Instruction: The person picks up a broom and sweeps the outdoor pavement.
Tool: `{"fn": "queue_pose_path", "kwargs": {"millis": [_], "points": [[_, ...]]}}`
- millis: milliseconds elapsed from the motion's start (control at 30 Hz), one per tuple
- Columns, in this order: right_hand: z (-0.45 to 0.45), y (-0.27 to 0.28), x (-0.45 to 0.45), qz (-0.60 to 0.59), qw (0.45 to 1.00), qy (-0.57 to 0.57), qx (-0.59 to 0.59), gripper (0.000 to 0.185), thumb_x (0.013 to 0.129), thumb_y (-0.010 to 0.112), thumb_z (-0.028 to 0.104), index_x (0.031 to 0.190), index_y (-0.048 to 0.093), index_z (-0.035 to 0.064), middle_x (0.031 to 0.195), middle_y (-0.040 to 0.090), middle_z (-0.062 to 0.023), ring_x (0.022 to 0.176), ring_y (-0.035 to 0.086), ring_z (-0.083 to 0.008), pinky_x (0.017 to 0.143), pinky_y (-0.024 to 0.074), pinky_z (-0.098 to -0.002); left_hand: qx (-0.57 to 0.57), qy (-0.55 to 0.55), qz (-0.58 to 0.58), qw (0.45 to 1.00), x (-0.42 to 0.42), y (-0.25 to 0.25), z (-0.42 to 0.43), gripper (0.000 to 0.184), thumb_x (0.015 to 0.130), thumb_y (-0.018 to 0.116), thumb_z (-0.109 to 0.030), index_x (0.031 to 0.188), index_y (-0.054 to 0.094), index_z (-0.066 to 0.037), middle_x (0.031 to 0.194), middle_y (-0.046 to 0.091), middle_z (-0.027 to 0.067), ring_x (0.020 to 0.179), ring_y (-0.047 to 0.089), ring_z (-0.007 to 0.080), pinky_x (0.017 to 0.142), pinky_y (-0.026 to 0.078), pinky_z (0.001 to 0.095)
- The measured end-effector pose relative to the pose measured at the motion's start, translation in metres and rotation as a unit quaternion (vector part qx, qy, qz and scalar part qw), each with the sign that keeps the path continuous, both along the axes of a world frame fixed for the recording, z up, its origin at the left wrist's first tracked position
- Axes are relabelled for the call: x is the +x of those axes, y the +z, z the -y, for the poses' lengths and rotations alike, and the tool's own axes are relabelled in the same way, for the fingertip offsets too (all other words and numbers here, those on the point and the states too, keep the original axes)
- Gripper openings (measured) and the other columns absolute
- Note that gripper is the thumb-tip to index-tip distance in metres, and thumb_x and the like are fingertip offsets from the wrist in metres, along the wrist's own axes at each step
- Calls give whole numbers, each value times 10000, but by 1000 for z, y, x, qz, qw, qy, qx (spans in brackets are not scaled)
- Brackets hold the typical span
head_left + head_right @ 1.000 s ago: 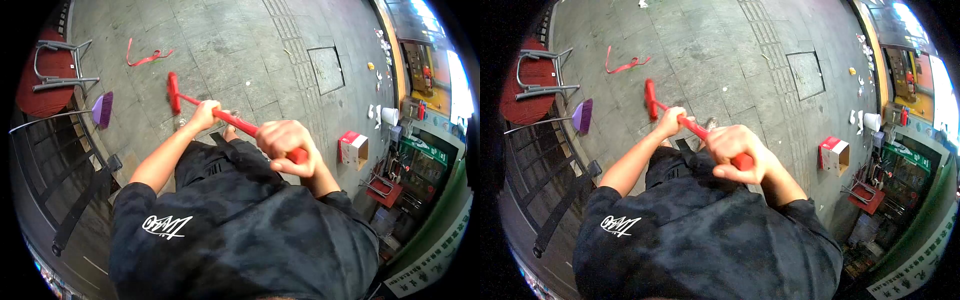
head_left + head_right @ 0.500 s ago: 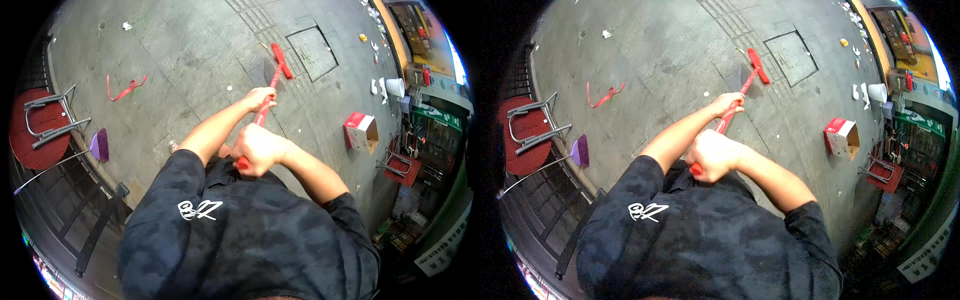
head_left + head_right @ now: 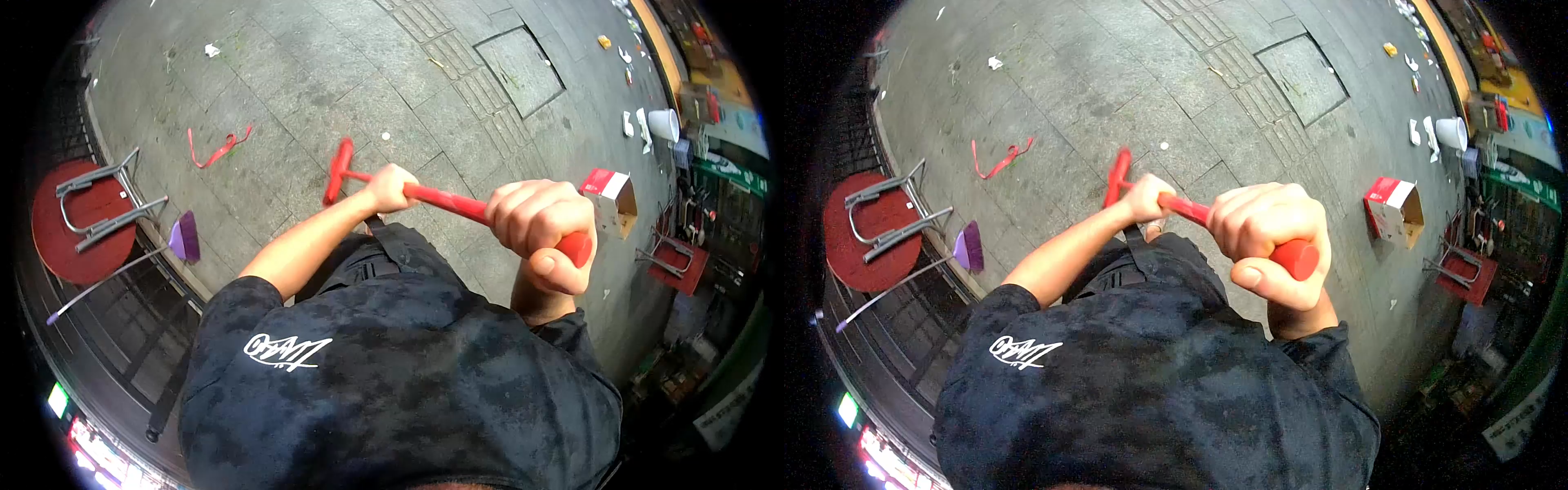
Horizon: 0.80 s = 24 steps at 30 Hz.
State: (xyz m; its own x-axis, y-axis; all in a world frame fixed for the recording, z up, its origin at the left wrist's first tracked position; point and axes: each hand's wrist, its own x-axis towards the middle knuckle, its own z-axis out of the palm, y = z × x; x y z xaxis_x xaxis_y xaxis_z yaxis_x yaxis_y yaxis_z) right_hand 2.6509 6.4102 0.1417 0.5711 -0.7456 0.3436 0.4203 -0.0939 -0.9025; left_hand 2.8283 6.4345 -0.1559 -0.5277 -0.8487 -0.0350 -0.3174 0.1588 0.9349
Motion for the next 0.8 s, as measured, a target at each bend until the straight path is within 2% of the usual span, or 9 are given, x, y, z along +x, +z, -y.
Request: {"fn": "queue_pose_path", "kwargs": {"millis": [100, 200, 267, 367, 467, 500, 567, 700, 800], "points": [[-14, -4, -7, -19, 997, -75, 7, 377, 774, 764, 133, 569, 459, 46, 514, 481, -66, 438, 477, -244, 544, 427, -377, 137, -197, 16, 971, -24, 4, 4, 302, 789, 819, -300, 760, 702, -23, 638, 625, 178, 560, 590, 269, 591, 472, 418], [-23, -32, -10, -69, 991, -108, -48, 323, 767, 743, 54, 595, 470, 47, 548, 510, -72, 480, 518, -254, 576, 463, -391, 115, -316, 24, 941, -46, -32, 31, 219, 785, 768, -228, 775, 705, -19, 649, 635, 185, 581, 601, 280, 597, 473, 427], [-27, -63, -18, -74, 980, -170, -65, 296, 767, 715, 20, 602, 470, 44, 561, 512, -74, 498, 522, -256, 596, 470, -393, 77, -319, 54, 943, -48, -52, 66, 128, 723, 700, -139, 776, 701, -22, 672, 654, 192, 608, 625, 298, 601, 477, 440], [-30, -135, -37, -87, 965, -240, -64, 250, 747, 675, -58, 619, 477, 24, 640, 522, -94, 615, 530, -266, 672, 475, -405, -17, -275, 192, 942, -36, -100, 140, 154, 691, 672, -169, 784, 717, -55, 766, 688, 213, 750, 692, 394, 673, 525, 503], [-37, -184, -36, -185, 946, -256, -71, 204, 717, 706, -50, 666, 530, 38, 690, 549, -82, 707, 591, -264, 897, 489, -469, -108, -185, 268, 939, -16, -135, 201, 233, 757, 756, -255, 749, 670, -39, 802, 679, 189, 811, 673, 379, 730, 515, 491], [-31, -189, -37, -185, 950, -236, -92, 171, 697, 696, -44, 683, 551, 46, 703, 563, -75, 718, 602, -255, 972, 471, -495, -233, -150, 249, 928, -14, -114, 212, 309, 786, 779, -314, 721, 632, -50, 797, 651, 158, 846, 646, 361, 772, 496, 474], [-14, -158, -39, -170, 952, -206, -148, 190, 672, 711, -32, 671, 547, 64, 690, 557, -64, 705, 605, -265, 975, 464, -501, -285, -55, 181, 940, -18, -78, 229, 373, 801, 789, -352, 695, 577, -64, 781, 612, 134, 844, 608, 350, 783, 477, 467], [6, -79, -38, -111, 950, -180, -231, 258, 643, 783, 30, 641, 528, 74, 665, 565, -60, 673, 621, -298, 792, 536, -468, -301, -40, 157, 940, -16, 3, 222, 424, 799, 814, -390, 698, 557, -68, 763, 597, 132, 809, 588, 361, 741, 479, 465], [23, -46, -41, -32, 966, -113, -228, 252, 670, 809, 79, 631, 560, 63, 636, 560, -68, 582, 593, -282, 692, 551, -442, -227, -24, 171, 958, 7, 27, 180, 463, 811, 806, -445, 674, 581, -64, 741, 605, 148, 766, 609, 370, 685, 485, 479]]}}
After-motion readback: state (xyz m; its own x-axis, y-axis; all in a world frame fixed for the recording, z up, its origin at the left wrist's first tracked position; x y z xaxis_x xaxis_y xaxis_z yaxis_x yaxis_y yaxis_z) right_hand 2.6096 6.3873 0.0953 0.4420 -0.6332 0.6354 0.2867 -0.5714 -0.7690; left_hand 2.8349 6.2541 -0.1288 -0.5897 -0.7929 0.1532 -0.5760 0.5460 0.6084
